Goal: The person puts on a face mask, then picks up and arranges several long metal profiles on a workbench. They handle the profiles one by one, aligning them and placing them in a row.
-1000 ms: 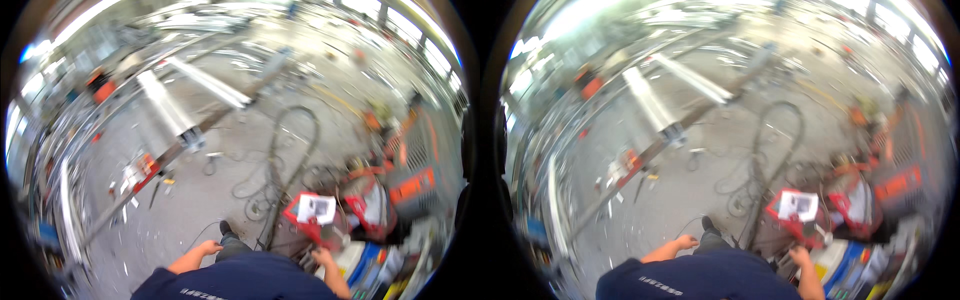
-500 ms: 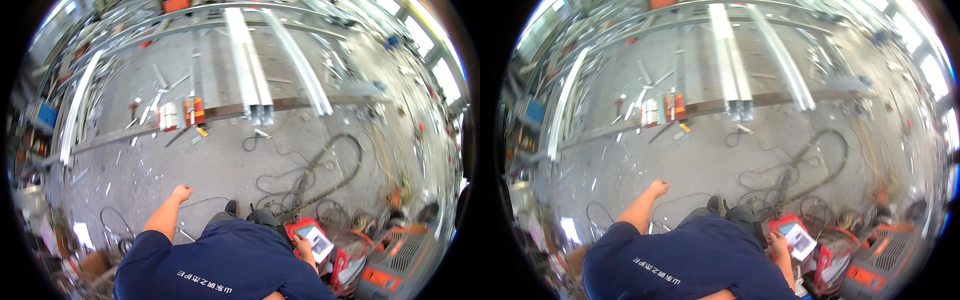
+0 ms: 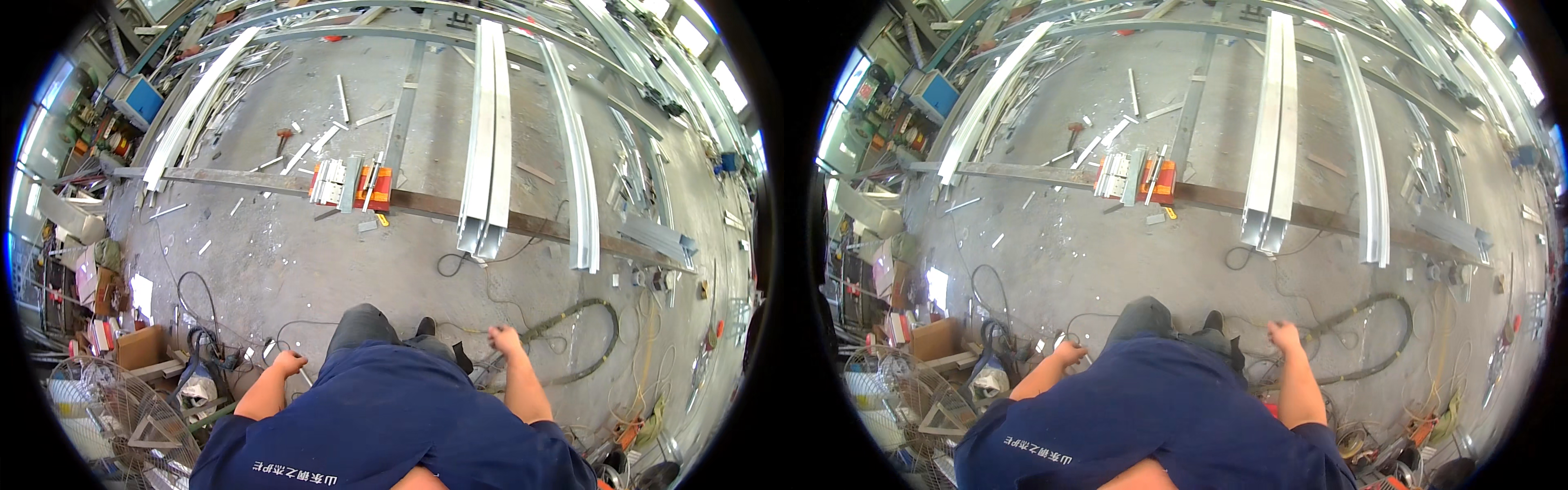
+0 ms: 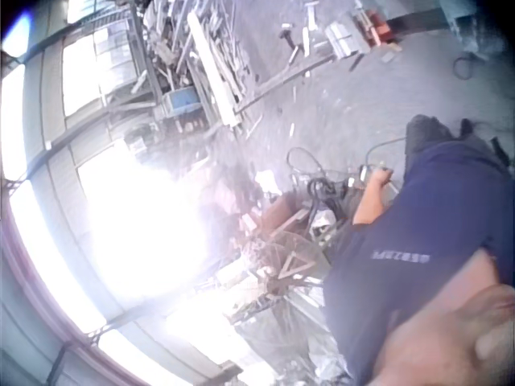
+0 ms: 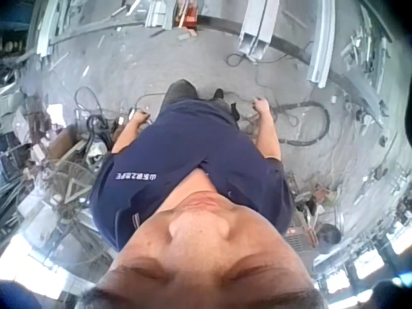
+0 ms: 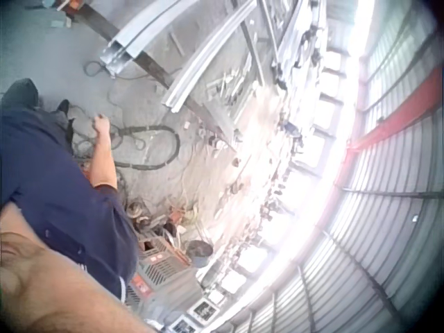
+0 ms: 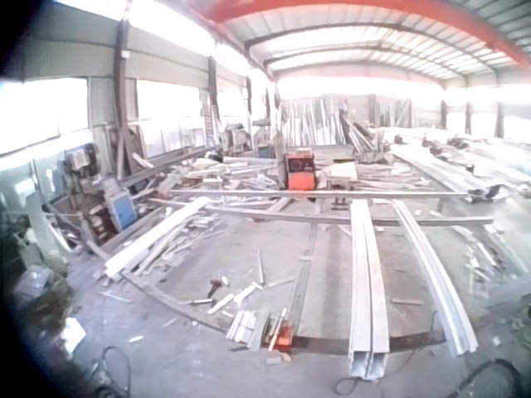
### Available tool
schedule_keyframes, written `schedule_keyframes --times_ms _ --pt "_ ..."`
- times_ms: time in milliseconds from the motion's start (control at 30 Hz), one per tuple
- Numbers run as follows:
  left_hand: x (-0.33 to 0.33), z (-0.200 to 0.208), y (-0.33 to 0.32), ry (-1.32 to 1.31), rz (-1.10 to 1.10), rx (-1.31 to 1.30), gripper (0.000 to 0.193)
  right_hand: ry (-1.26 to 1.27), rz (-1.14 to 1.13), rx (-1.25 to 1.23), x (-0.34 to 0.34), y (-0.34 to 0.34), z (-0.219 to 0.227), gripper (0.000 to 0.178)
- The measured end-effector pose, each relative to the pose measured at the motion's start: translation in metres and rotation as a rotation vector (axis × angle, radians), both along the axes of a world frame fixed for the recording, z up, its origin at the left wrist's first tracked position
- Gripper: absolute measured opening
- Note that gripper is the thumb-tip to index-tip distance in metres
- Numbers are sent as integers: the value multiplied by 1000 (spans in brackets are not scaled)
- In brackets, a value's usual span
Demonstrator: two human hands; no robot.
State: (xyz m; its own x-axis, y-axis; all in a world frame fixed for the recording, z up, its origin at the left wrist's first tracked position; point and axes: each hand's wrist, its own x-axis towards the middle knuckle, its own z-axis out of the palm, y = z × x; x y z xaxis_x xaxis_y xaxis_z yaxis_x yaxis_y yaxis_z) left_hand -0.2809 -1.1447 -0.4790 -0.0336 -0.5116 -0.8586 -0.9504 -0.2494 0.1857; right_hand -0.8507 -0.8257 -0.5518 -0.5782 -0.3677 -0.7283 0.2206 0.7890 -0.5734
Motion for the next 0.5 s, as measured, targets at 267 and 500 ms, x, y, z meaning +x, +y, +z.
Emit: schedule_keyframes --times_ms 267,500 --pt "2 -32 -15 38 212 125 43 -5 206 -113 -43 -203 33 36" --pt "-22 -92 -166 0 -7 33 58 -16 490 119 8 -302 0 41"
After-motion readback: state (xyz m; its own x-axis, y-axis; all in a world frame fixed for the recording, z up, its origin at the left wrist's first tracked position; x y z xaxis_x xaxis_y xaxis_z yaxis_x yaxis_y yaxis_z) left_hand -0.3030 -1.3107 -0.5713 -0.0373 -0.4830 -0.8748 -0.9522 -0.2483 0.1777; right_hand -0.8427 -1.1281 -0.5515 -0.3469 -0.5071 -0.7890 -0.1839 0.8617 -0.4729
